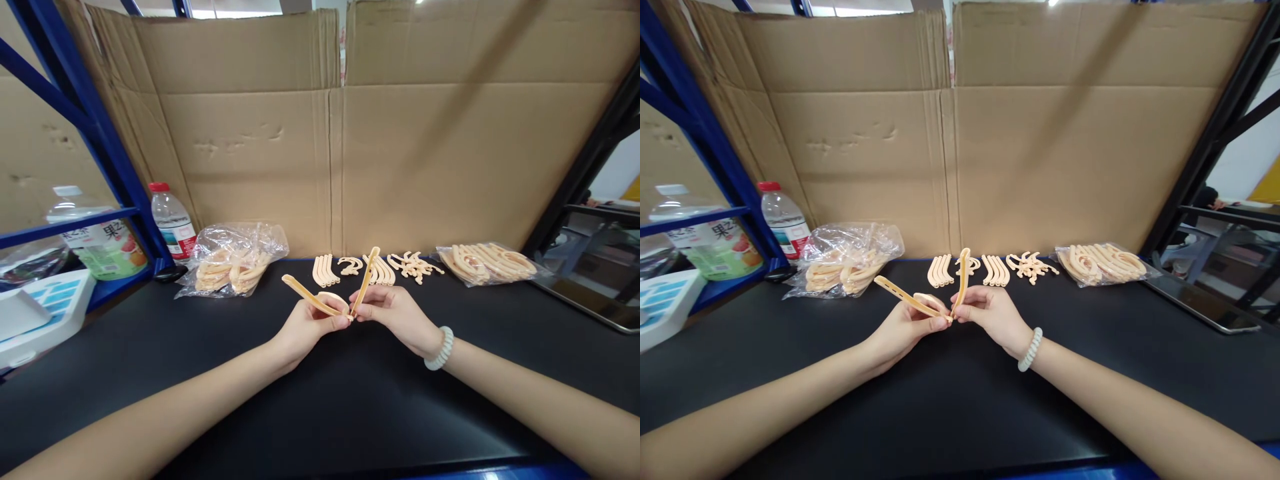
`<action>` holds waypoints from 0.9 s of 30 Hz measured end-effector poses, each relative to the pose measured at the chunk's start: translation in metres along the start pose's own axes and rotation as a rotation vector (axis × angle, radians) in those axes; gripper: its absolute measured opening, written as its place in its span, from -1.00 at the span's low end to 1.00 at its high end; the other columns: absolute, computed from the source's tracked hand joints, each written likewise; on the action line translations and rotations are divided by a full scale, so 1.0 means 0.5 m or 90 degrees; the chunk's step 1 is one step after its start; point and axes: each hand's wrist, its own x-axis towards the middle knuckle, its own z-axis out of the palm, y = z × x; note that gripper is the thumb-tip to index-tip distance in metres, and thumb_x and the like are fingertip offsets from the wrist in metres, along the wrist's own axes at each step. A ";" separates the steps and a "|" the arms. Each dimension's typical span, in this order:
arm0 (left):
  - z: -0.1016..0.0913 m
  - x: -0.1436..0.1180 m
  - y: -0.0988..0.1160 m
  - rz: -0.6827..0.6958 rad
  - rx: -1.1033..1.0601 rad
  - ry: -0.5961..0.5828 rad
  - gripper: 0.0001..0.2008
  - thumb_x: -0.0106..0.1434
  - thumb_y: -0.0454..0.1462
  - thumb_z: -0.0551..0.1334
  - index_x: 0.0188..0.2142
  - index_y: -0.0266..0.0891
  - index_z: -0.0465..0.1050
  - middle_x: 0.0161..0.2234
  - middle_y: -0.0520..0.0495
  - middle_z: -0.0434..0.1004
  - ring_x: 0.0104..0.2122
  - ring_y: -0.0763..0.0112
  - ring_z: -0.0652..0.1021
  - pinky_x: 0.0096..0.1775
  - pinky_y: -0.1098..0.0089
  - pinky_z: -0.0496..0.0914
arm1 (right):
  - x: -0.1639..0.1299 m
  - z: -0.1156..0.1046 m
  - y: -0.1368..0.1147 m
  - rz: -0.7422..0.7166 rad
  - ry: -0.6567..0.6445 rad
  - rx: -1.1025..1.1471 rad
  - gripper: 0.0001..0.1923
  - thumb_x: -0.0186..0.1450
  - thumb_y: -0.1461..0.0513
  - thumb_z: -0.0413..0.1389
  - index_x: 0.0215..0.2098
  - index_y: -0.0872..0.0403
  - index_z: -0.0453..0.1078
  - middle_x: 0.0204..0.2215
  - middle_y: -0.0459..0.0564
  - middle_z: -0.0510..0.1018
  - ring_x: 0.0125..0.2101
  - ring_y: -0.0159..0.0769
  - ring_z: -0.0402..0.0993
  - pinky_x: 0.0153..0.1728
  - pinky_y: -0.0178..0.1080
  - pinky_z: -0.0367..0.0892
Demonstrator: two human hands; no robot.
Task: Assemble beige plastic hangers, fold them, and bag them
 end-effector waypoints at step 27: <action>0.038 -0.022 0.002 -0.033 -0.049 0.223 -0.80 -0.20 -0.39 0.44 -0.55 -0.30 0.47 -0.55 0.02 0.53 -0.47 0.43 0.49 -0.30 0.40 0.38 | -0.013 0.029 0.003 -0.112 0.018 -0.080 -0.76 0.02 0.12 0.34 -0.50 0.08 0.44 -0.47 -0.07 0.58 -0.40 -0.28 0.53 -0.28 -0.18 0.45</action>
